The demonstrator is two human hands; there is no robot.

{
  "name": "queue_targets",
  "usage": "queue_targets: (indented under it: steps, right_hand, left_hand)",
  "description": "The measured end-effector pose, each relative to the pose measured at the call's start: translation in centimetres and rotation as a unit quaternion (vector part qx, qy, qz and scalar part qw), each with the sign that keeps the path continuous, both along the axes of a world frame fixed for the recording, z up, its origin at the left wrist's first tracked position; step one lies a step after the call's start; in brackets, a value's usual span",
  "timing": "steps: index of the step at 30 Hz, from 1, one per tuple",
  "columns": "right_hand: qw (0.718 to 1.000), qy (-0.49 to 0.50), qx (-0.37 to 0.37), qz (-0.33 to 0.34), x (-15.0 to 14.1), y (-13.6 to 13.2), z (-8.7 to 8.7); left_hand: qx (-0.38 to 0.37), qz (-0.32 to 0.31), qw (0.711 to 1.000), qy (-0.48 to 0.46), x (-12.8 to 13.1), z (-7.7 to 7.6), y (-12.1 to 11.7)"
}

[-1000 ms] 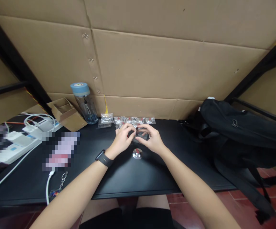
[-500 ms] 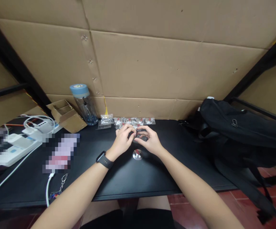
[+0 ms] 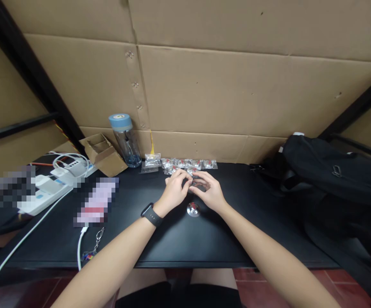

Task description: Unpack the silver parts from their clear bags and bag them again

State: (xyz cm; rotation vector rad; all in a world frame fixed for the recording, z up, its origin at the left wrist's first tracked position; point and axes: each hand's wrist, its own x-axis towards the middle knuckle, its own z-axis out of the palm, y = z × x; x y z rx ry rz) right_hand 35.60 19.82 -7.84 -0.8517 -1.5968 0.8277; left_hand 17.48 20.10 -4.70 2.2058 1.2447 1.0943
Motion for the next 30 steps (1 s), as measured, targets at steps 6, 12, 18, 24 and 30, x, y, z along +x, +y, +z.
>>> queue_targets:
  steps: [6, 12, 18, 24, 30]
  right_hand:
    - [1.0, 0.001, -0.002, -0.011, -0.3, -0.5, 0.2]
    - [0.998, 0.023, -0.058, 0.007, -0.1, -0.3, 0.8]
    - [0.995, -0.095, -0.041, 0.01, 0.9, -0.2, 2.5]
    - [0.986, -0.166, 0.023, 0.011, 1.2, -0.4, 3.2]
    - [0.979, -0.203, 0.019, 0.002, 1.7, -0.2, 3.1]
  left_hand:
    - [0.01, 0.012, 0.999, 0.042, -0.3, 0.7, -0.3]
    - [0.043, 0.044, 0.997, 0.045, -0.2, 0.7, -0.5]
    - [0.086, 0.069, 0.992, 0.066, -0.3, 0.7, -0.4]
    - [0.083, 0.032, 0.994, 0.059, -0.4, 0.7, -0.2]
    - [0.068, -0.012, 0.997, 0.019, -0.9, 1.2, 0.0]
